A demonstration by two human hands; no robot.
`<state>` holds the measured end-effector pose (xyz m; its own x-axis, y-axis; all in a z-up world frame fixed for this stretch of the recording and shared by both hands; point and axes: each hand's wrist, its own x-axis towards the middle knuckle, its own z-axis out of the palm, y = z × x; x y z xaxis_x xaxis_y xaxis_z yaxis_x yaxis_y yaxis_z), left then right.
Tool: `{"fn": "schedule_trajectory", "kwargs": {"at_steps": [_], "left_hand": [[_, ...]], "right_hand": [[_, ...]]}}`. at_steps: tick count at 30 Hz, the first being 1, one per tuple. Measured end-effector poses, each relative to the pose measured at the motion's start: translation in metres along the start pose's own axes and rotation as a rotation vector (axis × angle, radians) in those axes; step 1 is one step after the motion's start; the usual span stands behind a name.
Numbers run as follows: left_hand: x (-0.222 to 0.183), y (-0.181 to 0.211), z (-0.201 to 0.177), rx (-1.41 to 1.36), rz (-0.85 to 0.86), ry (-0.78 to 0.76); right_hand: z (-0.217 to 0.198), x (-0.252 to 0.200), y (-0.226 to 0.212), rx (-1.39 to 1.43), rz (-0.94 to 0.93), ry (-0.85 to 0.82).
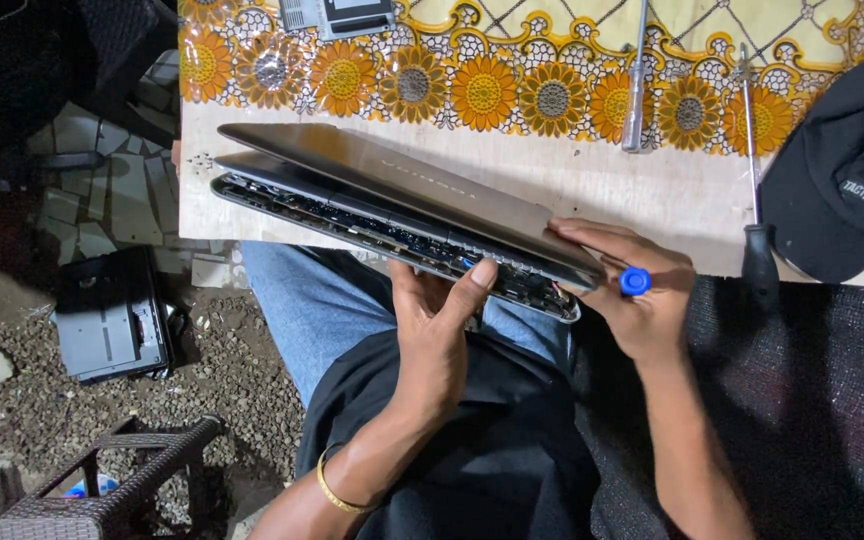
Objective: Disassembling a laptop by removing the keyboard and prying open the internal casing using a screwdriver.
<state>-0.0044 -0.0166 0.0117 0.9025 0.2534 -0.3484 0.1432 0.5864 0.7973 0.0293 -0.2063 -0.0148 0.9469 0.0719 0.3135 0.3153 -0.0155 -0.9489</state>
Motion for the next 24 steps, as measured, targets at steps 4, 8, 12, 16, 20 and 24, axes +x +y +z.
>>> {"fn": "schedule_trajectory", "kwargs": {"at_steps": [4, 8, 12, 16, 20, 24], "left_hand": [[0.000, 0.002, 0.001, 0.011, -0.014, 0.003], [0.001, -0.005, -0.006, 0.011, -0.001, -0.018], [0.000, -0.008, -0.009, 0.005, 0.005, -0.028], [-0.002, 0.001, -0.009, 0.028, -0.005, -0.045], [-0.003, 0.014, -0.001, 0.069, 0.002, -0.066], [-0.007, -0.008, -0.019, 0.078, -0.012, -0.063]], "right_hand": [[-0.013, 0.010, -0.019, -0.035, 0.054, -0.116], [-0.024, 0.017, -0.032, -0.051, 0.164, -0.205], [-0.023, 0.023, -0.029, 0.037, 0.150, -0.247], [-0.023, 0.029, -0.024, 0.151, 0.137, -0.295], [-0.025, 0.038, -0.025, 0.082, 0.104, -0.282], [-0.019, 0.036, -0.016, -0.052, 0.057, -0.211]]}}
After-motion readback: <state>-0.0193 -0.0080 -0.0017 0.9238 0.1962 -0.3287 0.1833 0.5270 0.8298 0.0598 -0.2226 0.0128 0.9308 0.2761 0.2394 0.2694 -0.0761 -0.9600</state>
